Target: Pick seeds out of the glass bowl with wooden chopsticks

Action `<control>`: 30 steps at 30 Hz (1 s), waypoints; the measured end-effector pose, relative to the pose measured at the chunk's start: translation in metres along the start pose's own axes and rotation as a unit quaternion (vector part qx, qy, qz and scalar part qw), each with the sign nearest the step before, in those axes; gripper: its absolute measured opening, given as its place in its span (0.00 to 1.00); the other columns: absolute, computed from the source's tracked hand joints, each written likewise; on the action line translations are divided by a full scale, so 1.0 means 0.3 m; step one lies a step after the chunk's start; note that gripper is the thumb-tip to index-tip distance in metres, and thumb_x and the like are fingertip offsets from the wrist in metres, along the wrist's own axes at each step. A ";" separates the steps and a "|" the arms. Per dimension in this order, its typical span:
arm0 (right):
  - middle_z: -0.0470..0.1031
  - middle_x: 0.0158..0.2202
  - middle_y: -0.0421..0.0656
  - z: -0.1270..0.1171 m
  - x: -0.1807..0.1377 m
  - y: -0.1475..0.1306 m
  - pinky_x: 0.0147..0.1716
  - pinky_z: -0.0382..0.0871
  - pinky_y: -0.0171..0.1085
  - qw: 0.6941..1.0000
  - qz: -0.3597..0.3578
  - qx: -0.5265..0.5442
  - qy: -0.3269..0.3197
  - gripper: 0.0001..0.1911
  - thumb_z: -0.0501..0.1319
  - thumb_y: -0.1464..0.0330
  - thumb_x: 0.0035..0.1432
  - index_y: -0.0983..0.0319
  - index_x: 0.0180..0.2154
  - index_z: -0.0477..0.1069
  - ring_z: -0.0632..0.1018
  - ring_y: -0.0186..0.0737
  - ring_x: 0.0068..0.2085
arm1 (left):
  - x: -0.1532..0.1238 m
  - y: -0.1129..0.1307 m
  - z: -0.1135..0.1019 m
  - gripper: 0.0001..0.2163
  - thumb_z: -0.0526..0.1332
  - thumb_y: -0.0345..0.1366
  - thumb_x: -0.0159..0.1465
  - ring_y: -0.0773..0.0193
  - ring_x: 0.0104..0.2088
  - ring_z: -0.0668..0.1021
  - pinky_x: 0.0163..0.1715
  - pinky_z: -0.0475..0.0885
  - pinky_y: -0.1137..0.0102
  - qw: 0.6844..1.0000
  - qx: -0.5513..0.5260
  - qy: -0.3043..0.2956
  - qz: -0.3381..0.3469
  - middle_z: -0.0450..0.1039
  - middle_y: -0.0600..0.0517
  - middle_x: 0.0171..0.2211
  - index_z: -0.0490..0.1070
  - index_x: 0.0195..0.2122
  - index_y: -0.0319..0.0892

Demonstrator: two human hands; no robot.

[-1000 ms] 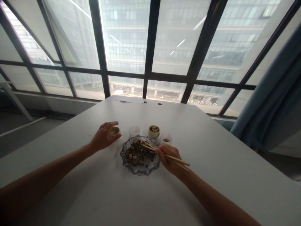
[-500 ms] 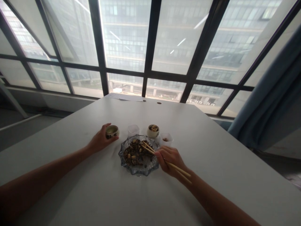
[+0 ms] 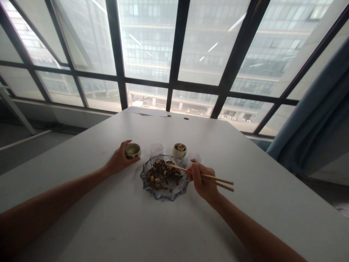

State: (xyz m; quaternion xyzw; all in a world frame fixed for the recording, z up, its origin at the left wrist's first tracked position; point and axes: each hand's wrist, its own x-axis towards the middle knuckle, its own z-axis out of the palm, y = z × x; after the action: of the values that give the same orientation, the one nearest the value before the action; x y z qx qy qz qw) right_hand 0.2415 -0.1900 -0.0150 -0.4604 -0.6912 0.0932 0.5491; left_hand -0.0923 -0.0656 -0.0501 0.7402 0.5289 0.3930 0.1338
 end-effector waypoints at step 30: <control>0.77 0.22 0.44 0.002 -0.006 0.034 0.21 0.69 0.33 0.998 0.002 -0.017 -0.057 0.22 0.58 0.54 0.66 0.61 0.27 0.77 0.74 0.35 0.20 | -0.008 -0.006 0.005 0.33 0.70 0.42 0.55 0.49 0.58 0.73 0.58 0.71 0.56 0.986 0.024 0.034 0.159 0.69 0.43 0.58 0.60 0.60 0.44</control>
State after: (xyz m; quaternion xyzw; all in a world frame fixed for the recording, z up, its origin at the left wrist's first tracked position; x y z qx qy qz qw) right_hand 0.2462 -0.1853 -0.0229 -0.4652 -0.7217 0.1082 0.5010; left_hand -0.0929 -0.0667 -0.0533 0.8039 0.4179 0.4217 0.0337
